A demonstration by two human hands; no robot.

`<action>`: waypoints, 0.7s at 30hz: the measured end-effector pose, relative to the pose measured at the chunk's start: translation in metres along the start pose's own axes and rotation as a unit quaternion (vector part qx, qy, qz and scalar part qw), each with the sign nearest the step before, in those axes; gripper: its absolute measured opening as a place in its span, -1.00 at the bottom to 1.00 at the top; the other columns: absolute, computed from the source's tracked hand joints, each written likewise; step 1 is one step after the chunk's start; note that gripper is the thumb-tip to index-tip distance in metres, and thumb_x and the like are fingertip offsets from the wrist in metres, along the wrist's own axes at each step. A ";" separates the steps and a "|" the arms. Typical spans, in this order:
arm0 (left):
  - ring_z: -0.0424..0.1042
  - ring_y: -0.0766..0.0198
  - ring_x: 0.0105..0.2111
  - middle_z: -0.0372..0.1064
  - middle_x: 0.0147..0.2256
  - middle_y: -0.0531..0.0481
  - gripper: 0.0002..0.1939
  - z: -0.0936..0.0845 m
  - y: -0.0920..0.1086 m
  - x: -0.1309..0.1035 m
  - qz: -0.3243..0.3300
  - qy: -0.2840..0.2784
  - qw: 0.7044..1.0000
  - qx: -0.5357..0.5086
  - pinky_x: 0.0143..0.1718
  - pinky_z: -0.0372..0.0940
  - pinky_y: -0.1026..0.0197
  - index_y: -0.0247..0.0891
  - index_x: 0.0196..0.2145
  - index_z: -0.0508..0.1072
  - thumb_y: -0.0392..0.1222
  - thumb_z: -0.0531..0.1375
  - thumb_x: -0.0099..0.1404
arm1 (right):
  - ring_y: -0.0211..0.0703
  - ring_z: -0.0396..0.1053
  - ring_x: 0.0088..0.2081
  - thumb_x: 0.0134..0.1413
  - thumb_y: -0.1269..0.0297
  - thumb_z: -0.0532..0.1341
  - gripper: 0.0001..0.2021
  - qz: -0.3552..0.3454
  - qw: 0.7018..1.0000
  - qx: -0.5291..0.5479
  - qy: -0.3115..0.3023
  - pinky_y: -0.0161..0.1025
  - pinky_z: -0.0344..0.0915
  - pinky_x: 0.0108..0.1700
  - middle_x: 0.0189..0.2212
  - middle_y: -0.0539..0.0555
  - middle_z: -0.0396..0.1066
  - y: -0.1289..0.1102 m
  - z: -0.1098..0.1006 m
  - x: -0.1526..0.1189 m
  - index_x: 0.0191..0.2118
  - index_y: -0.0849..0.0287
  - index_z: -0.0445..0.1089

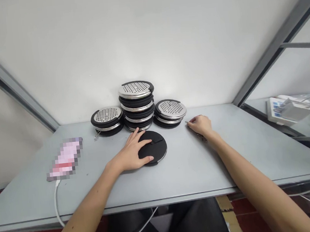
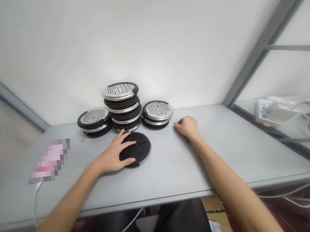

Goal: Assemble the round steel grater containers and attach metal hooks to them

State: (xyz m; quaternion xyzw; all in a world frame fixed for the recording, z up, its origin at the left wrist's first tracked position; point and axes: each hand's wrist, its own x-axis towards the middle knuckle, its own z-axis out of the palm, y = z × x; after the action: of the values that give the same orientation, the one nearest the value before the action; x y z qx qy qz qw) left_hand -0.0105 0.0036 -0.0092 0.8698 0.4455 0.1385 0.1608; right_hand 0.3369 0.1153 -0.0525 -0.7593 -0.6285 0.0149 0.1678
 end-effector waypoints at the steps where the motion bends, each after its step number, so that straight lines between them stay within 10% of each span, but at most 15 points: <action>1: -0.38 -0.16 0.37 -0.18 0.37 -0.12 -0.35 -0.002 -0.001 0.000 -0.002 -0.006 1.000 -0.002 0.31 -0.19 -0.28 -0.09 0.20 0.30 0.12 0.26 0.20 | 0.14 0.40 -0.09 -0.02 0.19 0.19 -0.74 -0.002 1.000 0.008 -0.004 -0.10 0.26 -0.06 -0.25 0.26 0.52 0.001 0.001 0.001 -0.31 0.19 0.58; 13: -0.09 -0.06 0.34 0.00 0.32 -0.13 -0.36 -0.002 -0.003 0.001 0.012 -0.002 1.000 0.029 0.33 -0.13 -0.17 -0.10 0.20 0.29 0.16 0.21 0.23 | 0.06 0.42 -0.08 0.10 0.24 0.19 -0.77 -0.084 0.993 0.083 -0.003 -0.16 0.26 0.01 -0.17 0.30 0.50 0.010 0.002 0.002 -0.28 0.28 0.53; 21: 0.02 -0.05 0.31 0.04 0.30 -0.23 -0.15 0.006 -0.001 0.002 -0.017 0.032 0.998 0.057 0.29 -0.01 -0.08 -0.28 0.30 0.12 0.28 0.16 0.21 | 0.01 0.46 -0.16 0.13 0.15 0.14 -0.75 -0.043 0.962 0.249 0.101 -0.08 0.30 -0.04 -0.23 0.23 0.53 0.007 -0.008 -0.005 -0.27 0.22 0.44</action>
State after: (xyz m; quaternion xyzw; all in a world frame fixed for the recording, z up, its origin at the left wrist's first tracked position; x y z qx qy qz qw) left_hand -0.0076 0.0050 -0.0150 0.8649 0.4722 0.1385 0.0991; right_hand 0.3446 0.1080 -0.0478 -0.6635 -0.6171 0.0869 0.4141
